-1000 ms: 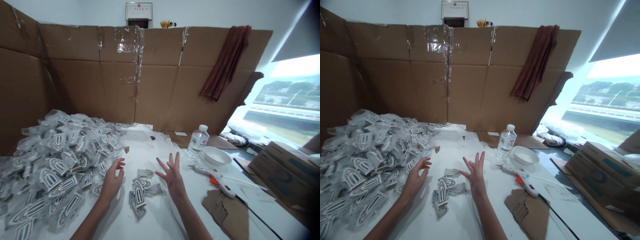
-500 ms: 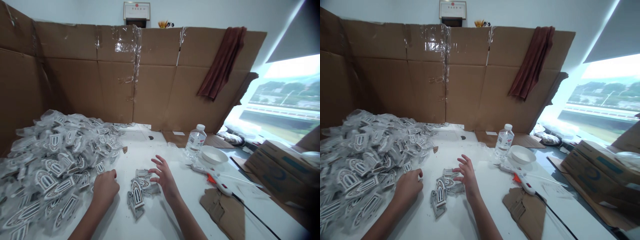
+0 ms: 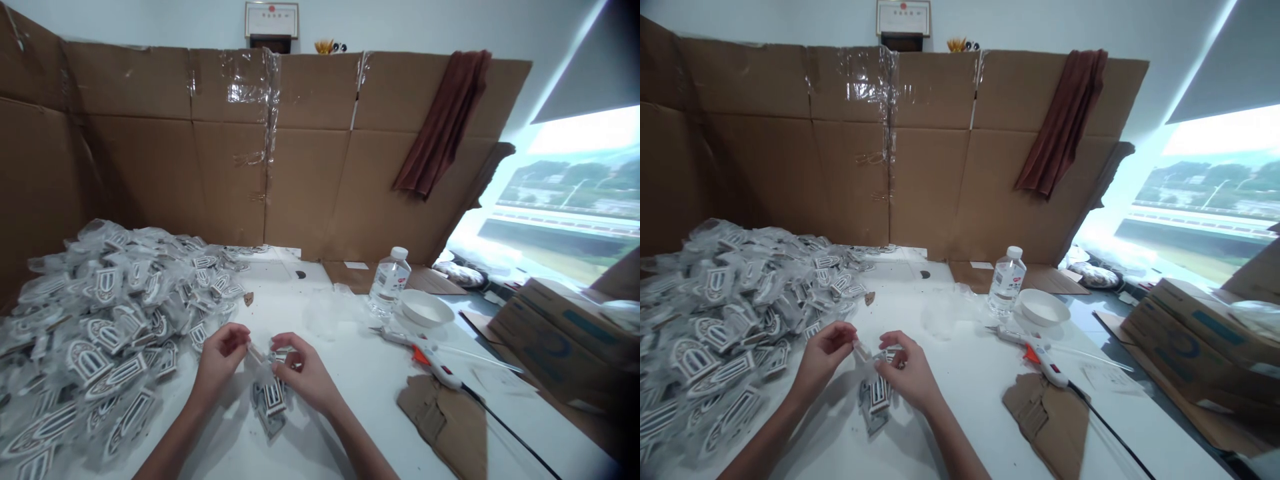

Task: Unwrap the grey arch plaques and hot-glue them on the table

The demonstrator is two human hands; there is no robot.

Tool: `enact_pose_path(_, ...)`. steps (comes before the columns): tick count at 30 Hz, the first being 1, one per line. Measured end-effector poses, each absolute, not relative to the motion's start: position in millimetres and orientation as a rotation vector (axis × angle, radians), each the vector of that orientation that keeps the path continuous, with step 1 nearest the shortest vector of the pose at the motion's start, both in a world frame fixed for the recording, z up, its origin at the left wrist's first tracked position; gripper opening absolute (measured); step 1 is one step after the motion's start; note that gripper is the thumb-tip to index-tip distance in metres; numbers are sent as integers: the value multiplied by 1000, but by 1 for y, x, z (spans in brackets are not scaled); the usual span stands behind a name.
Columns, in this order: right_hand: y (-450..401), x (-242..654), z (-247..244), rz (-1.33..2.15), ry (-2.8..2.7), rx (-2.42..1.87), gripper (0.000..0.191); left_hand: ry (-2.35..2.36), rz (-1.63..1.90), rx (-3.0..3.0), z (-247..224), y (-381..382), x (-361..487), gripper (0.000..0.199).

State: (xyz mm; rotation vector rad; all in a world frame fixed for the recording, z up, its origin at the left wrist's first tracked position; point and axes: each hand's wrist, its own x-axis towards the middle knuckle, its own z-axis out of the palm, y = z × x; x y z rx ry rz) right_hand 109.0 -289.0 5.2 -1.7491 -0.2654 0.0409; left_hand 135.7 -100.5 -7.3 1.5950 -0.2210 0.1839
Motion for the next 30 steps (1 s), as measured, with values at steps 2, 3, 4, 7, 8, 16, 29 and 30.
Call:
enact_pose_path(2, -286, 106, 6, 71, -304, -1822, 34, -252, 114, 1563, -7, -104, 133, 20)
enact_pose_path(3, -284, 105, 5, 86, -326, -1853, 34, -268, 93, 1566, -7, -106, 131, 19)
enact_pose_path(4, -284, 104, 4, 95, -349, -1877, 34, -285, 85, 1576, -7, -109, 129, 18)
enact_pose_path(7, -283, 103, -2, 81, -393, -1930, 39, -347, 126, 1626, -6, -114, 124, 13)
enact_pose_path(8, -283, 103, -4, 67, -396, -1944, 41, -377, 149, 1644, -6, -115, 122, 11)
enact_pose_path(16, -286, 111, -4, -56, -280, -1894, 5, -506, 388, 1892, -1, -109, 122, 15)
enact_pose_path(29, -298, 114, 2, -217, -205, -1867, 16, -276, 275, 1925, -6, -111, 122, 30)
enact_pose_path(30, -297, 113, 2, -218, -230, -1900, 18, -270, 288, 1926, -5, -111, 121, 29)
